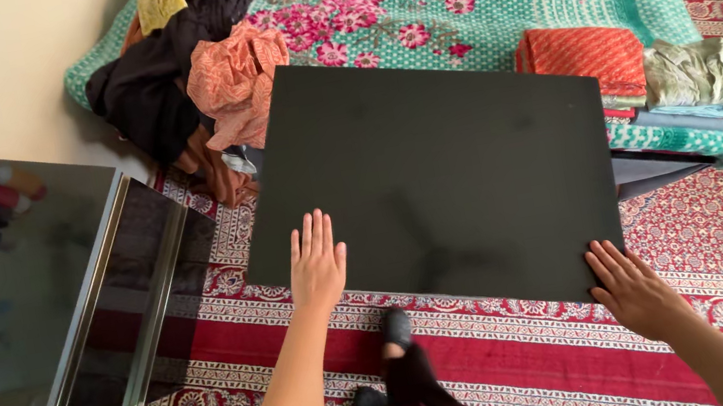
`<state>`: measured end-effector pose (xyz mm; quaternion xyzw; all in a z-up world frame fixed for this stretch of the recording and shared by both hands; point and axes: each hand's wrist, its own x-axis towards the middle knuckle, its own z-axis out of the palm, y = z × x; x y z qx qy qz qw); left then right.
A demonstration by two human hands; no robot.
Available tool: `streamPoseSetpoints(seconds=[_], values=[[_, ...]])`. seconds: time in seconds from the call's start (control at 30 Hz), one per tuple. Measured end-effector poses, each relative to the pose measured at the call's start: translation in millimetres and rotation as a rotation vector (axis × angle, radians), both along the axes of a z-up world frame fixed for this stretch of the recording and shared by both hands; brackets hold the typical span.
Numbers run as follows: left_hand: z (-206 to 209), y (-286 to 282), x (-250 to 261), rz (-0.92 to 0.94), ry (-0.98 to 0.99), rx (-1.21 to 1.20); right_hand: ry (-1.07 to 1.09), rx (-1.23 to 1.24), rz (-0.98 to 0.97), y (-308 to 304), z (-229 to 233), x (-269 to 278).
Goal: The person folds a patterned garment by spreading it flat on a table, folding the sleeves inward, and then folding the body of the garment into a rectangle.
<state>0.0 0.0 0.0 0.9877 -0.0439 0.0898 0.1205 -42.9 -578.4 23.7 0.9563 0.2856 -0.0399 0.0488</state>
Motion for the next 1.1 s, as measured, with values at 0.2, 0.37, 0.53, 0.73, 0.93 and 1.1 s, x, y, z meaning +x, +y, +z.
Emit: streamPoseSetpoints(seconds=[0.2,0.37,0.53,0.73,0.93,1.1], values=[[8,3,-4,-0.005,0.058,-0.066,-0.015,0.162,0.126,-5,3,8],[18,23,-6,-0.127,0.086,-0.076,0.292,-0.102,-0.199,46,43,36],[27,40,-16,-0.203,0.117,0.021,0.016,0.149,-0.464,237,79,82],[46,77,-18,-0.096,-0.009,0.178,0.037,0.499,-0.192,438,66,126],[60,123,24,0.028,-0.108,0.200,0.034,0.541,-0.115,527,36,137],[64,171,60,0.014,-0.104,0.143,0.047,0.542,-0.222,571,11,145]])
